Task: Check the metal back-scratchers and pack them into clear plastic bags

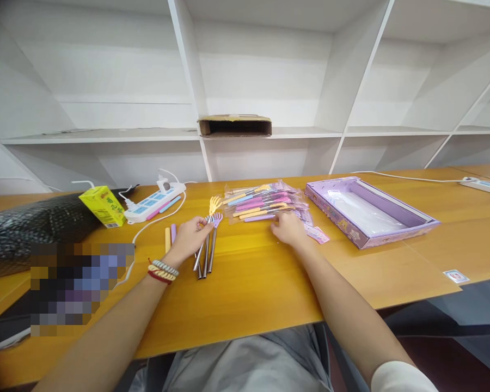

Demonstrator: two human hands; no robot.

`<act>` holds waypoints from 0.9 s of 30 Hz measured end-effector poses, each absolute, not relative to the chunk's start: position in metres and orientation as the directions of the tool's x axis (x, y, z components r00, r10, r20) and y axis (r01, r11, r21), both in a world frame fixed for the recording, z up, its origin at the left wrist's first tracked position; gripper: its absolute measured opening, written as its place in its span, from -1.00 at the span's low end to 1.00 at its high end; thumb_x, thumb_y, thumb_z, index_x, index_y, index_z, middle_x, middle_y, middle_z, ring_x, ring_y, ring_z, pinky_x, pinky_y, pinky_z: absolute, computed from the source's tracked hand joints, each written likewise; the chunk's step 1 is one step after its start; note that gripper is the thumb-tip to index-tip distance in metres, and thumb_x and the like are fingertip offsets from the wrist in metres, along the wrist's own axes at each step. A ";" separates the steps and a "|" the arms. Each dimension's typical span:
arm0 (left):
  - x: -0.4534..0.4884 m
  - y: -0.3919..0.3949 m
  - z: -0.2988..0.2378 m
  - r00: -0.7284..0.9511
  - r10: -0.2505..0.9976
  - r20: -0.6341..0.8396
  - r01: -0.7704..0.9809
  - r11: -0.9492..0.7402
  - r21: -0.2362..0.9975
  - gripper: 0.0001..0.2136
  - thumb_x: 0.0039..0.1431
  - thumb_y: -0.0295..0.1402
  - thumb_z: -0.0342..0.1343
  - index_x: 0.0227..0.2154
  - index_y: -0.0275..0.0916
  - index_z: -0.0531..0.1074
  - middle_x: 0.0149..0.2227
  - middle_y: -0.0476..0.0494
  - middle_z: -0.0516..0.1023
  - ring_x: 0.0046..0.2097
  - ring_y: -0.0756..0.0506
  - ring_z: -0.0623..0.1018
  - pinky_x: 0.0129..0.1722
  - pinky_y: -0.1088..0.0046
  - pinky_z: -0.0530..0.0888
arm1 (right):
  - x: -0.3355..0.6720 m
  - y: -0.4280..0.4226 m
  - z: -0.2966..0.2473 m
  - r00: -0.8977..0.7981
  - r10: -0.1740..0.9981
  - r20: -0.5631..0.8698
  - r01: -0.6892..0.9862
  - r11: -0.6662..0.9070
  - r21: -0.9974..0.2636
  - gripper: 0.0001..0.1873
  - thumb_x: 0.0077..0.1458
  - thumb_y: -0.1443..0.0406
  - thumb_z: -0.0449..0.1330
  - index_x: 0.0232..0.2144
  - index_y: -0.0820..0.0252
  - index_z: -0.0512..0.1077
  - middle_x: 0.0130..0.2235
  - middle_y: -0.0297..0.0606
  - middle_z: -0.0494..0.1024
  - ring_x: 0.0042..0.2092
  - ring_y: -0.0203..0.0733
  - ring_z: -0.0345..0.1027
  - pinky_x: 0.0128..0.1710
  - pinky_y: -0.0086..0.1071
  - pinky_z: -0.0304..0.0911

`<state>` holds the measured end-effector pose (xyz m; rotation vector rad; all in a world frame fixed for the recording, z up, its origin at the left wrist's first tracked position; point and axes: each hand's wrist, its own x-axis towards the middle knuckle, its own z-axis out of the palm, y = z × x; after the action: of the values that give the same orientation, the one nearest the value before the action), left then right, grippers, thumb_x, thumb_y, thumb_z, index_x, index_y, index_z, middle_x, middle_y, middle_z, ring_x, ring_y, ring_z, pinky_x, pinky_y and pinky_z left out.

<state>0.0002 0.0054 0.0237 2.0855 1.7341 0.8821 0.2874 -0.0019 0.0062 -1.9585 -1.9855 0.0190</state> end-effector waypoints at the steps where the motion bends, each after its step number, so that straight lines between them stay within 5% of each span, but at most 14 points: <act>1: 0.000 0.005 0.024 0.089 0.958 0.274 0.779 -0.238 0.580 -0.74 0.03 -0.12 -0.02 -0.51 -0.22 0.32 -0.67 0.03 0.31 -0.57 -0.02 0.32 -0.50 0.47 0.17 | 0.292 -0.002 0.009 0.087 0.966 0.243 0.979 -0.037 -0.202 -0.77 -0.06 0.27 0.08 -0.34 0.23 0.44 -0.26 -0.09 0.51 -0.17 -0.06 0.35 -0.24 -0.34 0.19; 7: 0.000 0.005 0.024 0.067 0.966 0.250 0.711 -0.222 0.667 -0.71 0.04 -0.10 -0.05 -0.53 -0.25 0.33 -0.64 0.03 0.31 -0.55 0.00 0.31 -0.51 0.48 0.16 | 0.355 -0.002 0.023 0.392 0.912 0.120 0.918 -0.380 -0.115 -0.51 -0.18 0.16 0.18 -0.16 0.27 0.44 -0.13 0.05 0.46 -0.05 0.13 0.29 -0.21 -0.22 0.22; 13: 0.001 0.006 0.026 0.139 0.961 0.237 0.690 -0.266 0.673 -0.63 0.05 -0.11 -0.08 -0.72 -0.23 0.10 -0.69 0.07 0.10 -0.56 0.04 0.19 -0.52 0.48 0.08 | 0.386 0.001 0.020 0.301 0.938 -0.174 0.935 -0.326 -0.139 -0.55 -0.32 0.15 0.28 -0.30 0.22 0.50 -0.29 -0.13 0.55 -0.26 -0.08 0.42 -0.39 -0.42 0.24; 20: 0.002 0.005 0.024 0.203 0.954 0.221 0.702 -0.300 0.646 -0.62 0.09 -0.13 -0.13 -0.71 -0.23 0.00 -0.68 0.07 0.02 -0.57 0.05 0.13 -0.52 0.46 0.05 | 0.385 0.003 0.015 0.296 0.946 -0.132 0.939 -0.314 -0.141 -0.61 -0.32 0.25 0.26 -0.30 0.20 0.52 -0.31 -0.16 0.56 -0.33 -0.13 0.44 -0.44 -0.44 0.23; 27: 0.014 -0.006 0.024 0.277 0.933 0.232 0.730 -0.361 0.581 -0.59 0.10 -0.12 -0.12 -0.71 -0.24 -0.06 -0.68 0.08 -0.03 -0.59 0.07 0.08 -0.56 0.47 0.01 | 0.376 0.003 0.013 0.312 0.949 -0.049 0.936 -0.316 -0.153 -0.56 -0.24 0.14 0.23 -0.25 0.20 0.49 -0.28 -0.10 0.55 -0.23 -0.06 0.43 -0.33 -0.39 0.23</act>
<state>0.0139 -0.0064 0.0239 2.1924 1.5070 0.7769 0.3757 0.0028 0.0134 -2.4658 -1.7769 0.1971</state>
